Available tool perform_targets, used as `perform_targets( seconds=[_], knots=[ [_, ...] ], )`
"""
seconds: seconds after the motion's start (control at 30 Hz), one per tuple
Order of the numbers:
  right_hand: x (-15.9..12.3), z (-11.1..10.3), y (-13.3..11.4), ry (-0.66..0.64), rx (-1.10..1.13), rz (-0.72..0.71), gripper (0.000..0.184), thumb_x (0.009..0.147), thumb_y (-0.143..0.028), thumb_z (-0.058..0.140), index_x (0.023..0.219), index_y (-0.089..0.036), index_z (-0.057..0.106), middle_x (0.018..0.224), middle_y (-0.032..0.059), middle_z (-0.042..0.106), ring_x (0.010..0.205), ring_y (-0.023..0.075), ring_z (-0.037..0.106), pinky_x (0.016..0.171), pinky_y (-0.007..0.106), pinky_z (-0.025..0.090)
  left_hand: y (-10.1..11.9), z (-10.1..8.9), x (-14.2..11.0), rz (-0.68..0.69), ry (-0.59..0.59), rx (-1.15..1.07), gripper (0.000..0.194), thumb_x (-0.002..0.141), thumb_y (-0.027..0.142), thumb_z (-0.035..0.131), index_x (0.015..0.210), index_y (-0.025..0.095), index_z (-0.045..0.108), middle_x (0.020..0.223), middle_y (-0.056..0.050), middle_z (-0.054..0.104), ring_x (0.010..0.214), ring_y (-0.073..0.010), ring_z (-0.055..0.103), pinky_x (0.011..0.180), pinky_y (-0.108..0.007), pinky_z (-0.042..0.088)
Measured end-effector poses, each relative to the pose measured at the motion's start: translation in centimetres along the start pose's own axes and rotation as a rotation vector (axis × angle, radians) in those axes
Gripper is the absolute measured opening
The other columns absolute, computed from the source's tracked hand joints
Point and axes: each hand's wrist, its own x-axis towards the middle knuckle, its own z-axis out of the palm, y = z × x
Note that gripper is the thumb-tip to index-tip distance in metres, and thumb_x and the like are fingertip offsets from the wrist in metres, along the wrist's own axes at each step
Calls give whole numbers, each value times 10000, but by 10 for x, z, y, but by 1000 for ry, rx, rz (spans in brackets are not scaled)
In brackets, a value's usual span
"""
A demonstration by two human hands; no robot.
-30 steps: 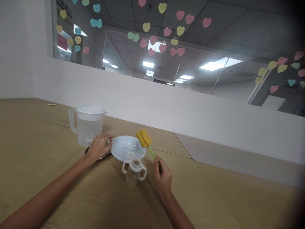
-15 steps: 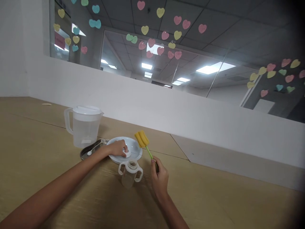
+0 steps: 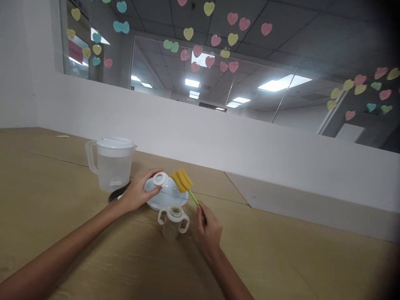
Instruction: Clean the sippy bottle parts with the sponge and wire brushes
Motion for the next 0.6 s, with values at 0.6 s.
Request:
perform_targets(
  seconds=[0.6],
  knots=[
    [0,4,9,-169,-103,261,426,912,-400,341,961,-155,686,662,36,674,520,147,574,529,235,375,-117,10,-45,-266,-126,447,514,773,298,515,1277,215,459,1258,-78,607,1143,-263,561,989,-435,345]
  ],
)
